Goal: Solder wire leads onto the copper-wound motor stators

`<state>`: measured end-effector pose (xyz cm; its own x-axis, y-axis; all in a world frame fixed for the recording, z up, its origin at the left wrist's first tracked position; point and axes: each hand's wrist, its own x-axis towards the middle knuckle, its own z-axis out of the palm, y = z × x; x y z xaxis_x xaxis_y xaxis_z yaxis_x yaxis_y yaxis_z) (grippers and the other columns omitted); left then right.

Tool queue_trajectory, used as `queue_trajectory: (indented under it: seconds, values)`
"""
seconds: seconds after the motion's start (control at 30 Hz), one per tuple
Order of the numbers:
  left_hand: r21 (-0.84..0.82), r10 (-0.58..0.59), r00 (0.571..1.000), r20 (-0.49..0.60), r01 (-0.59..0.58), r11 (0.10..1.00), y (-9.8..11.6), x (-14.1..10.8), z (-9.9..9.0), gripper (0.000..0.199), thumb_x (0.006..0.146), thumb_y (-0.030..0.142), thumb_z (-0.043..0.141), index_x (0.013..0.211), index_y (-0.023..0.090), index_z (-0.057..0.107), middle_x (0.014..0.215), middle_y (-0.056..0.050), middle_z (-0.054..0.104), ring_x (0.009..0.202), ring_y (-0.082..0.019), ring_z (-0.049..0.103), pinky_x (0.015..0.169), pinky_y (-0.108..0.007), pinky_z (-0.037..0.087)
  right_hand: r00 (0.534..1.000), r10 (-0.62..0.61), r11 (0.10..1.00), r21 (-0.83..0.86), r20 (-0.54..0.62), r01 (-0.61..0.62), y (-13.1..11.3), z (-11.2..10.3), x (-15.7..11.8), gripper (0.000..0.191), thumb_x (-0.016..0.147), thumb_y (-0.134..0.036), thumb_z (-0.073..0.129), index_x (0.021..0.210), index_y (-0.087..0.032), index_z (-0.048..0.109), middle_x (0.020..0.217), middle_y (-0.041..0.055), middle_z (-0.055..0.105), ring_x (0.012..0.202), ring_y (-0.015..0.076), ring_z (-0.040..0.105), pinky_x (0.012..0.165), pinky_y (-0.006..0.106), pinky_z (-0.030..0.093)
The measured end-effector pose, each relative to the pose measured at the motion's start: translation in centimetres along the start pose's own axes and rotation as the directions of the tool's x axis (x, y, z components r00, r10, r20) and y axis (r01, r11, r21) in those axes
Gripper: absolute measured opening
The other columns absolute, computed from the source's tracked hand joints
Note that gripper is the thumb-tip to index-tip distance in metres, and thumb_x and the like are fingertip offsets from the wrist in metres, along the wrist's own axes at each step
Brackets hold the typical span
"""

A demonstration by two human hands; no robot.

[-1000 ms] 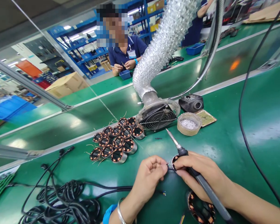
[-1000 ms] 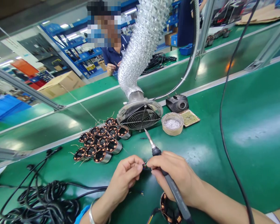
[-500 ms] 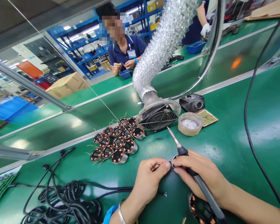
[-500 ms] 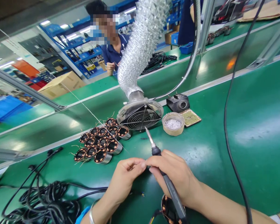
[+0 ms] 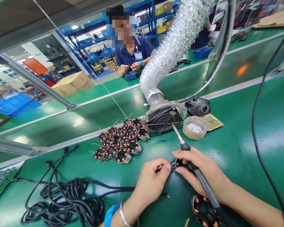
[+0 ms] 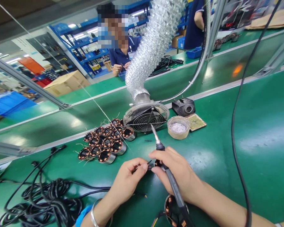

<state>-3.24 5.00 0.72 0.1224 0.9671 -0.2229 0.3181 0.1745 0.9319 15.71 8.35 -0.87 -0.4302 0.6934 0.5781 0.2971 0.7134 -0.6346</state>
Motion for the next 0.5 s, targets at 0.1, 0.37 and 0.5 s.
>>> queue_trajectory:
  seconds: [0.1, 0.37, 0.5]
  values:
    - [0.119, 0.043, 0.999, 0.007, -0.044, 0.992, 0.1, -0.3, 0.0, 0.029, 0.094, 0.034, 0.050, 0.077, 0.017, 0.066, 0.064, 0.002, 0.054, 0.059, -0.013, 0.042, 0.056, -0.024, 0.030, 0.999, 0.002, 0.999, 0.044, 0.053, -0.005, 0.0, -0.1, 0.3, 0.029, 0.091, -0.010, 0.053, 0.118, -0.021, 0.057, 0.092, 0.0029, 0.066, 0.077, 0.0147, 0.063, 0.068, 0.025, 0.055]
    - [0.362, 0.204, 0.979, -0.027, -0.181, 0.915, 0.8, -2.0, 1.3, 0.031, 0.099, 0.028, 0.044, 0.098, 0.021, 0.074, 0.089, -0.008, 0.073, 0.082, -0.022, 0.065, 0.075, -0.029, 0.043, 0.999, 0.035, 0.999, -0.032, 0.026, -0.034, -0.9, 0.7, -0.2, 0.019, 0.093, -0.010, 0.043, 0.105, -0.022, 0.052, 0.080, 0.0004, 0.057, 0.069, 0.0145, 0.057, 0.062, 0.025, 0.052]
    - [0.370, 0.186, 0.981, 0.046, -0.190, 0.909, 1.5, -3.2, 2.5, 0.041, 0.101, 0.027, 0.035, 0.130, 0.018, 0.062, 0.109, -0.014, 0.073, 0.094, -0.026, 0.068, 0.083, -0.033, 0.047, 0.998, 0.000, 0.995, -0.105, -0.062, -0.006, -0.8, 1.2, -0.3, 0.017, 0.094, -0.011, 0.044, 0.106, -0.022, 0.052, 0.079, 0.0011, 0.056, 0.066, 0.0157, 0.057, 0.059, 0.027, 0.051]
